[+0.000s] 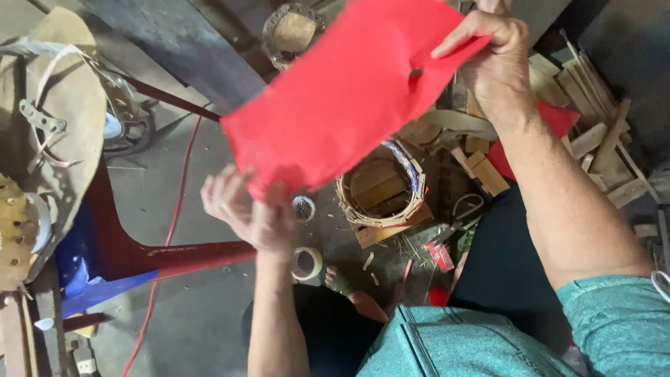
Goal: Applying adhesive tape and red decorative paper to the exterior of a wooden drum shell.
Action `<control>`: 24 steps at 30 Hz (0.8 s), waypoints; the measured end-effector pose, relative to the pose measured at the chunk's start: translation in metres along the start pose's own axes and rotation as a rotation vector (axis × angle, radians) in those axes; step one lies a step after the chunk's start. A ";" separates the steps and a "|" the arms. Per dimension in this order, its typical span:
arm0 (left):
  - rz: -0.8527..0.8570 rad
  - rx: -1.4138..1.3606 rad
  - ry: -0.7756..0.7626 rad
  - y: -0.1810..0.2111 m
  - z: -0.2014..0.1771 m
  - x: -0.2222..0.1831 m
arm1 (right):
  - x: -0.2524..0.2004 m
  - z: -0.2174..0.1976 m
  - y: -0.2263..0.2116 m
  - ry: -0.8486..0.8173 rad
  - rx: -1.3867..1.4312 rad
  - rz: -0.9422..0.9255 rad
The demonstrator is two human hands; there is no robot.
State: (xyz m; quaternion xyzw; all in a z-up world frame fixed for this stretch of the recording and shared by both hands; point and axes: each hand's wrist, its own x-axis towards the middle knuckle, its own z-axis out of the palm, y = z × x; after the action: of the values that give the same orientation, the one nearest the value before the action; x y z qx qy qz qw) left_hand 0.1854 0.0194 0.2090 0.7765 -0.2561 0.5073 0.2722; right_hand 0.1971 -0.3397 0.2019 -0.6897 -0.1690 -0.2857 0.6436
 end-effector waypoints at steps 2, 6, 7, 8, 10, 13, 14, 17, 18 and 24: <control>0.100 -0.011 -0.017 0.011 -0.001 -0.008 | 0.006 0.003 -0.015 0.014 -0.032 -0.066; 0.219 -0.095 -0.142 0.022 0.004 -0.035 | 0.004 -0.013 -0.002 0.094 -0.059 -0.118; 0.219 -0.097 -0.144 0.023 0.006 -0.037 | 0.003 -0.014 -0.003 0.095 -0.060 -0.116; 0.223 -0.106 -0.164 0.024 0.007 -0.040 | 0.002 -0.016 -0.004 0.097 -0.048 -0.116; 0.225 -0.117 -0.191 0.027 0.008 -0.041 | 0.000 -0.019 -0.002 0.099 -0.036 -0.111; 0.200 -0.149 -0.207 0.030 0.008 -0.036 | -0.001 -0.026 0.004 0.094 -0.057 -0.120; 0.156 -0.156 -0.229 0.031 0.008 -0.036 | -0.001 -0.027 0.005 0.107 -0.065 -0.078; 0.089 -0.192 -0.241 0.031 0.011 -0.030 | -0.001 -0.028 0.010 0.119 -0.032 0.004; 0.066 -0.218 -0.228 0.030 0.013 -0.027 | -0.001 -0.028 0.012 0.116 0.009 0.041; -0.228 -0.163 -0.294 -0.007 0.041 -0.028 | 0.007 -0.002 0.069 0.064 0.002 0.129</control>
State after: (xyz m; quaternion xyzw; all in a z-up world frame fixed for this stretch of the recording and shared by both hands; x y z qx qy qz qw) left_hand 0.2065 0.0003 0.1678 0.8414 -0.2439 0.3322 0.3497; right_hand 0.2437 -0.3505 0.1519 -0.6890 -0.1038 -0.2656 0.6664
